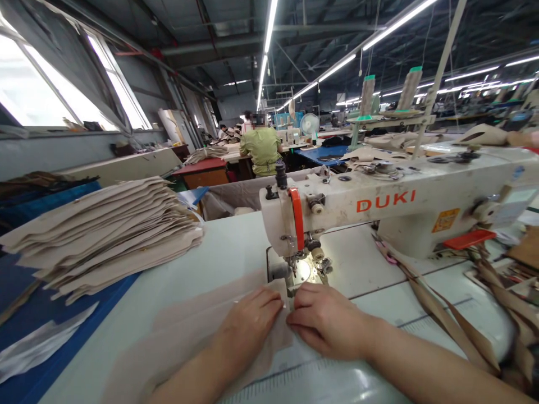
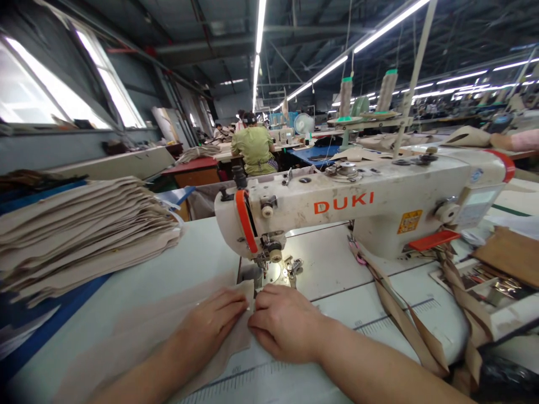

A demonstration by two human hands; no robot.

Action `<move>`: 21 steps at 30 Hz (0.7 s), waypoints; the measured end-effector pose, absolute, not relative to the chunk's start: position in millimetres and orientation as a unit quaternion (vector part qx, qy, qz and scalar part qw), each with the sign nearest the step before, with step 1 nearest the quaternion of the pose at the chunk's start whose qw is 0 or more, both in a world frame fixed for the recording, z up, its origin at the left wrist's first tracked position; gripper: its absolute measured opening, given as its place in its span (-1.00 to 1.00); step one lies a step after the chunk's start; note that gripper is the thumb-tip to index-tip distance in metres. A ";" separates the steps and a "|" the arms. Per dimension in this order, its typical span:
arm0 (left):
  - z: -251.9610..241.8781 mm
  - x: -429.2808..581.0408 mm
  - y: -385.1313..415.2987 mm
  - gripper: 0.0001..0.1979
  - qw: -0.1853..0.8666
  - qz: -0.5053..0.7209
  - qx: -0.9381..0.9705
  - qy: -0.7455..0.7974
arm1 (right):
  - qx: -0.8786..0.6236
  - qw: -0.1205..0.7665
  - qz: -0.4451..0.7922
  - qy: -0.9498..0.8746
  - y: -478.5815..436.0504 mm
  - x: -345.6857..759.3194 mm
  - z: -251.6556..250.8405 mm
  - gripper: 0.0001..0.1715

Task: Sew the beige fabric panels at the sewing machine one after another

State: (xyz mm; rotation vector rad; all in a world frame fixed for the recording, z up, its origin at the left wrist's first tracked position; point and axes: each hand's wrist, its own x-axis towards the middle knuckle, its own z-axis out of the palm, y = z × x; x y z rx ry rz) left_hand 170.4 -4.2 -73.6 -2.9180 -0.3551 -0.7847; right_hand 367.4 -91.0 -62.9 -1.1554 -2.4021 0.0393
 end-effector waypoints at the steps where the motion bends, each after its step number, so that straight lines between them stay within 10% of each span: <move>1: -73.8 170.4 -4.4 -0.63 0.052 -0.265 -0.956 -0.113 | -0.422 0.235 0.013 -0.876 -90.9 367.4 -63.1 -0.81; 21: -79.2 171.5 -1.9 -0.60 0.074 -0.312 -0.943 -0.084 | -0.421 0.227 0.016 -0.878 -90.9 366.6 -65.0 -0.85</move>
